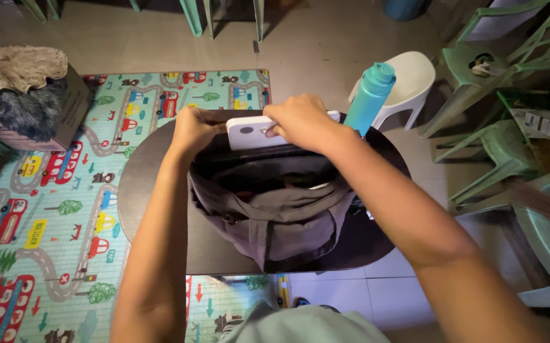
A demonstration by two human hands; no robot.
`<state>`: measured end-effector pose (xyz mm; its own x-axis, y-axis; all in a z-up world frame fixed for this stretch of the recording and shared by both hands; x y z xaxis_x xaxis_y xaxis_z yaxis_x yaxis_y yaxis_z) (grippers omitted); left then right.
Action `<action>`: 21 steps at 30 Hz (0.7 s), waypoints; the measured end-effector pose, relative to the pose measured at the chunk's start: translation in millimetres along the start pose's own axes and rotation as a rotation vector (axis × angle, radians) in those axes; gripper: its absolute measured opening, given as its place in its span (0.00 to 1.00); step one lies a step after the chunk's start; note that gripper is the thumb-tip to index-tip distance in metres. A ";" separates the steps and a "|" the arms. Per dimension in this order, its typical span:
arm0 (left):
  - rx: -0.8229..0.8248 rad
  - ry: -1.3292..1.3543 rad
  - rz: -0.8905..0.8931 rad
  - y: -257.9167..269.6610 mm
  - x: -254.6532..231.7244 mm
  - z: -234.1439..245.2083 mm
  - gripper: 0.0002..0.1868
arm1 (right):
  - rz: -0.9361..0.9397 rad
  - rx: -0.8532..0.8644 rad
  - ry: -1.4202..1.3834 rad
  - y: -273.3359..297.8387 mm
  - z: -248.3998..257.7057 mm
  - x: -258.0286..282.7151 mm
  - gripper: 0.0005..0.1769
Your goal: The person unzips a gray duffel bag on a table, places a notebook and a laptop inside, adds a charger and a small item, then zips the compartments closed and adjusts the bag on the table.
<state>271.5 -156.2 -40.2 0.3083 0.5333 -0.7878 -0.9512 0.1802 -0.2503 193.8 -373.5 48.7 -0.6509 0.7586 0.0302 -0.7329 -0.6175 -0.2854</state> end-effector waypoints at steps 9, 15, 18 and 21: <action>-0.067 -0.030 -0.025 2.3 4.9 -0.7 0.15 | -0.066 0.308 -0.040 -9.3 -52.6 -9.1 0.17; -0.104 -0.023 -0.032 4.0 4.1 -2.9 0.14 | -0.080 0.442 -0.017 -21.7 -72.7 -7.0 0.18; -0.119 -0.003 -0.046 7.6 2.8 -3.0 0.13 | -0.115 0.458 -0.032 -22.4 -82.1 -9.8 0.18; -0.115 -0.006 -0.061 12.2 0.1 -3.9 0.12 | -0.126 0.472 -0.060 -20.6 -91.5 -16.6 0.19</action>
<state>259.9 -157.2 -45.5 0.3657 0.5293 -0.7656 -0.9252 0.1172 -0.3610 237.9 -354.4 -33.6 -0.5512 0.8289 0.0958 -0.8076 -0.5588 0.1885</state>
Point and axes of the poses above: each hand's wrist, its own y-axis away from the middle knuckle, its own z-axis out of the back of the hand, x = y × z, the point moved 6 cm from there along -y, towards the middle knuckle, and after that the axes turned 3 degrees about z, right-handed, at the moved point
